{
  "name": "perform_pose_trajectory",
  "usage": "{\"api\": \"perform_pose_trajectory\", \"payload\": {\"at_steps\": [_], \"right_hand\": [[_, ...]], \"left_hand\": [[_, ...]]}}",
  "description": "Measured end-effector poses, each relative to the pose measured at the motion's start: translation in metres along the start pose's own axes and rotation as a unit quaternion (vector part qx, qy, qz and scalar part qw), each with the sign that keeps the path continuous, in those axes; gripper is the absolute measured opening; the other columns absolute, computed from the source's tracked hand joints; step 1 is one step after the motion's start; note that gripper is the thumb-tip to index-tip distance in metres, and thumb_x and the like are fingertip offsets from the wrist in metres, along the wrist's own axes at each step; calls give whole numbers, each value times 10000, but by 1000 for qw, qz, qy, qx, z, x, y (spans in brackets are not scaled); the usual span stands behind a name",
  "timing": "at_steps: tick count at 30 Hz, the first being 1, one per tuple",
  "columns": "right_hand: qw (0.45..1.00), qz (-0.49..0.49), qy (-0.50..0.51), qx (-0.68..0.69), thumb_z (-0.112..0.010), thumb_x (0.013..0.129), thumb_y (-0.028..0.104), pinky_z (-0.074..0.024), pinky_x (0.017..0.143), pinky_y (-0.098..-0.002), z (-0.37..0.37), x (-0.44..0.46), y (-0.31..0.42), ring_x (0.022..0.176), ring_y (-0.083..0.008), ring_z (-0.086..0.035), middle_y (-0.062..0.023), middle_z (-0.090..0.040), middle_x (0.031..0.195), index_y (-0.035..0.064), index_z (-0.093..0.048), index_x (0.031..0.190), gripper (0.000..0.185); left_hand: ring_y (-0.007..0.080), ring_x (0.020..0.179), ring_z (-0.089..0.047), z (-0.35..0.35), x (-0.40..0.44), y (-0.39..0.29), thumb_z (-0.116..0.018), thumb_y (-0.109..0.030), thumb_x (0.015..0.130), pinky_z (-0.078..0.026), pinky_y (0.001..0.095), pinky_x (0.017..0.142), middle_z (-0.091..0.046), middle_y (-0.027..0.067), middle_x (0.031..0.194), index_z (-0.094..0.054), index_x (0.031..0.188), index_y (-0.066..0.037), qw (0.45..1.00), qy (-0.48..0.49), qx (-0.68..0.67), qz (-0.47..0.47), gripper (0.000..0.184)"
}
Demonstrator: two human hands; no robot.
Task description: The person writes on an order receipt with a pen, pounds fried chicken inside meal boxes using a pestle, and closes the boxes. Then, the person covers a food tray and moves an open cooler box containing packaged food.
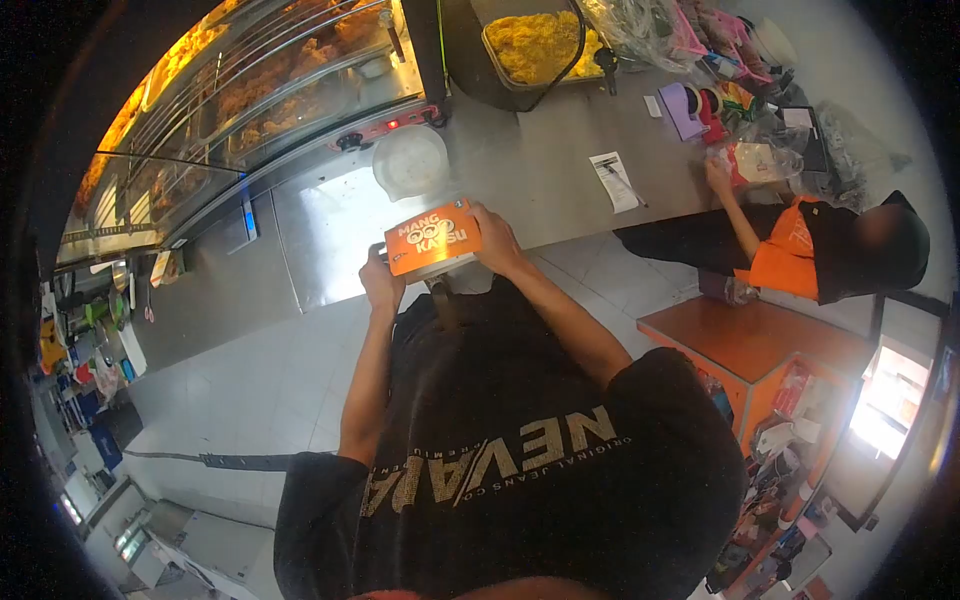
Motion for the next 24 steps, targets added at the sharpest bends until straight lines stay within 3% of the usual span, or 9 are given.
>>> {"api": "perform_pose_trajectory", "payload": {"at_steps": [4, 7, 12, 16, 22, 24], "right_hand": [[1000, 11, 11, 16, -756, 850, 92, -538, 824, -473, 6, 6, -1, 975, -460, -679, -244, -703, 1026, 62, -483, 1146, 404], [1000, 9, 25, 15, -746, 870, 99, -546, 796, -456, 7, 8, -3, 951, -452, -691, -240, -710, 1001, 55, -480, 1132, 376], [998, -19, 47, 46, -719, 886, 133, -536, 810, -501, 1, 9, -4, 970, -488, -669, -276, -696, 1018, 49, -500, 1130, 339], [999, 7, 32, 21, -731, 891, 123, -543, 771, -464, -1, 7, -6, 942, -465, -685, -252, -707, 992, 58, -477, 1131, 355], [999, -19, 34, 27, -689, 909, 139, -538, 791, -505, -1, 6, -5, 964, -485, -676, -275, -703, 998, 39, -496, 1131, 310], [998, -35, 47, 28, -687, 904, 123, -538, 789, -504, -1, 4, -4, 969, -481, -675, -279, -699, 1009, 36, -498, 1123, 302]], "left_hand": [[445, 769, -655, 4, 7, -8, -644, -142, 898, -524, 518, 749, -715, 231, 814, -696, 934, 14, 987, 9, 149, -65, 169], [457, 776, -631, 7, 14, -5, -595, -134, 909, -504, 546, 770, -709, 240, 816, -689, 962, 14, 973, 24, 210, -89, 184], [464, 830, -658, -3, 10, 12, -641, -137, 892, -514, 535, 786, -710, 250, 840, -699, 989, 25, 992, 4, 120, -35, 197], [456, 871, -680, 1, 5, 3, -688, -156, 871, -527, 512, 801, -716, 259, 877, -734, 1011, 22, 999, -40, -19, -5, 231], [419, 770, -696, -7, 5, 21, -722, -199, 851, -542, 478, 730, -721, 245, 839, -745, 1032, 23, 994, -108, 1, -21, 288], [405, 768, -690, 1, 1, 3, -719, -210, 855, -536, 478, 729, -718, 238, 834, -744, 1011, 24, 997, -62, -53, 13, 282]]}}
Point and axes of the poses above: each hand's wrist, its own x-axis towards the middle knuckle, its own z-axis out of the back of the hand, y = z × x, the point moved 6 cm from there along x, towards the middle knuckle
